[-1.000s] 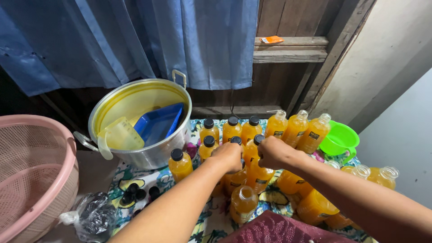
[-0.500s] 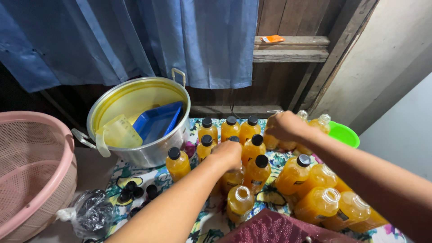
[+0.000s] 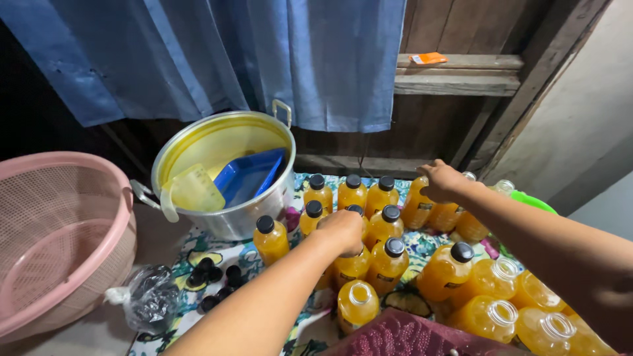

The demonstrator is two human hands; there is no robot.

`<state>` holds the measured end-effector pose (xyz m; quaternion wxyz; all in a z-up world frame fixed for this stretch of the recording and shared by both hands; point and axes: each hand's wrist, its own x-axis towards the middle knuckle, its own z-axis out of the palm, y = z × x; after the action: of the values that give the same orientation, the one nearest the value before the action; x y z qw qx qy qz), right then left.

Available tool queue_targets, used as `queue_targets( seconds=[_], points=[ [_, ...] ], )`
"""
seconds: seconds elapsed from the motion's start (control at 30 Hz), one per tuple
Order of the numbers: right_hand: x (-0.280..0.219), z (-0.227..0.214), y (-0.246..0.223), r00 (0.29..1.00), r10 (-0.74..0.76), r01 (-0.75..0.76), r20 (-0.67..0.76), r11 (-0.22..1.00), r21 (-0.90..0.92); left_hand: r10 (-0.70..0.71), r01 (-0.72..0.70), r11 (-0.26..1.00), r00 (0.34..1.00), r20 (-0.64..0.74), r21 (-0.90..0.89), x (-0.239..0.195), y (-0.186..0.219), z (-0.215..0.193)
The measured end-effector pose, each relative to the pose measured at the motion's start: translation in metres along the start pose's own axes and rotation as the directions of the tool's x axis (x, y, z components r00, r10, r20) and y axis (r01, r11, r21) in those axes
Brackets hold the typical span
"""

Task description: The person repeatedly picks up black bottle caps and screws them onto plastic bottles filled with orange liquid. The person handles the bottles one at a time, tightening each cap before setting the bottle back on the table.

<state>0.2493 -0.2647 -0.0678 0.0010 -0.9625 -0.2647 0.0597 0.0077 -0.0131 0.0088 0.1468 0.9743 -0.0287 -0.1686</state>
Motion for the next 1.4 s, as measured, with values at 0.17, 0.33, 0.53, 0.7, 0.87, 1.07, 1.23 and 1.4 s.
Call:
queue_targets(
  seconds=[0.17,0.33,0.53,0.7,0.87,1.07,1.23,1.4],
  points=[
    [-0.017,-0.004,-0.018,0.986,0.167,-0.167,-0.002,0.985,0.035,-0.004,0.004,1.000,1.000,-0.021,-0.011,-0.001,-0.001,0.002],
    [-0.032,-0.006,-0.025,0.979,0.131,-0.112,-0.159,0.986,0.121,-0.009,0.009,1.000,1.000,-0.022,-0.006,0.000,-0.001,0.003],
    [-0.069,-0.066,-0.041,0.943,0.110,-0.040,-0.313,0.974,0.222,-0.022,0.023,0.999,1.000,-0.013,0.041,0.002,0.002,0.003],
    [-0.122,-0.168,-0.070,0.920,0.179,-0.007,-0.349,0.896,0.444,-0.043,0.043,0.998,0.999,-0.002,0.035,-0.002,0.006,0.000],
    [-0.181,-0.238,-0.107,0.911,0.269,-0.123,-0.312,0.900,0.417,-0.020,0.020,0.999,1.000,0.008,0.030,-0.008,0.008,-0.004],
    [-0.223,-0.228,-0.137,0.954,0.274,-0.213,-0.119,0.903,0.373,0.028,-0.026,0.998,0.999,-0.030,0.049,-0.005,0.005,0.000],
    [-0.248,-0.159,-0.151,0.973,0.221,-0.228,0.059,0.924,0.306,0.044,-0.042,0.996,0.999,-0.022,0.079,-0.002,0.003,0.003],
    [-0.267,-0.093,-0.158,0.981,0.185,-0.190,0.053,0.890,0.415,0.062,-0.059,0.994,0.998,-0.030,0.088,-0.002,0.004,0.004]
  ],
)
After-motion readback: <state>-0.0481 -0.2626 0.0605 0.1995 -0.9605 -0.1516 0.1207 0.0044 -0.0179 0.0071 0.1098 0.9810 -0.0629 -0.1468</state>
